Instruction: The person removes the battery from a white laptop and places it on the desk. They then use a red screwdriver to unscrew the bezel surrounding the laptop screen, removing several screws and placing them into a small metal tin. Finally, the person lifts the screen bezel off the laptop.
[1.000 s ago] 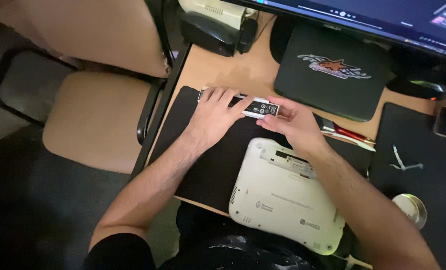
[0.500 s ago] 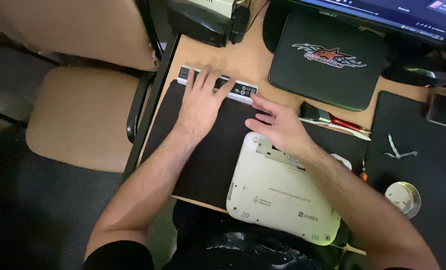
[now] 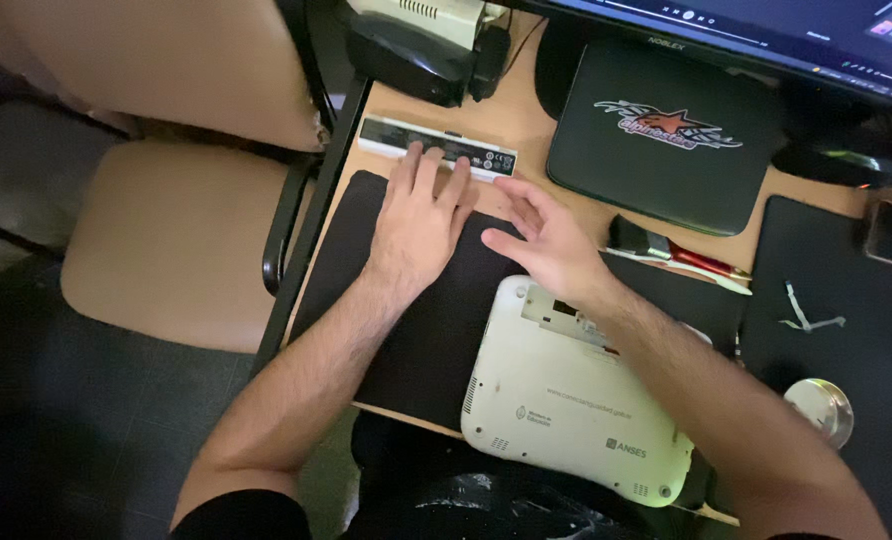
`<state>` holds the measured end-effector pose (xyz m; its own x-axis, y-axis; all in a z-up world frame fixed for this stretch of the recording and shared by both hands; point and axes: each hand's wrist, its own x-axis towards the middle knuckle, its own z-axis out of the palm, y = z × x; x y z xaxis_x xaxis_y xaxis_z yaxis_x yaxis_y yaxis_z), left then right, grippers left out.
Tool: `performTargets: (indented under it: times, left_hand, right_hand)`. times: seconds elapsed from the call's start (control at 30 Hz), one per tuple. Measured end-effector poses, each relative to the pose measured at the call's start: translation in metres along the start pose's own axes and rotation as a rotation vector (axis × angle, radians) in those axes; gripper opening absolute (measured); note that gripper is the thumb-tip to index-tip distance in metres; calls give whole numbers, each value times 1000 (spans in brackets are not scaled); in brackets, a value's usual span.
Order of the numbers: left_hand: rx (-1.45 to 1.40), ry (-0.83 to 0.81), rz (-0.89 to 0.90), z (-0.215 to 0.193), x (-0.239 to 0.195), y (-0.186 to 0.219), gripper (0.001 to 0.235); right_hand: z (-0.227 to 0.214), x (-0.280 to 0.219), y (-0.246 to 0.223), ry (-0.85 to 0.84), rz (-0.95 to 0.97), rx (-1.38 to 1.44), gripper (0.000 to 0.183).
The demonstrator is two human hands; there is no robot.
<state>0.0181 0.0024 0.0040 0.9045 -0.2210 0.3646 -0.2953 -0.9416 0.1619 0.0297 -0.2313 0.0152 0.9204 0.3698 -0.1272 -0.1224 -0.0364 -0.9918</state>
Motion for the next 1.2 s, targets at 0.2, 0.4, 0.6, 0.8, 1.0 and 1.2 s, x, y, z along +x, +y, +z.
performTargets:
  times: [0.2,0.4,0.6,0.8,1.0,1.2]
  left_hand:
    - [-28,-111,-40,1,9,-9,64]
    - [-100,-196,-68,-19,15,-9,65]
    - [-107,-181,-46,-10,10,-17,79]
    - [-108,-242,-88,-24,15,-8,81]
    - [-102,-225,-74,-16,13,-13,85]
    - [-97,-265,-80,-15,15,-14,86]
  right_hand:
    - [5,13,-3,14,1,-3,85]
    - [-9,38,36,-18,-10,27,90]
    - [0,26,-4,1,2,18,78]
    - [1,27,-18,-13,5,-16,78]
    - [0,23,-23,-18,-1,31,78]
    - [-6,29,-7,-40,-40,-1,80]
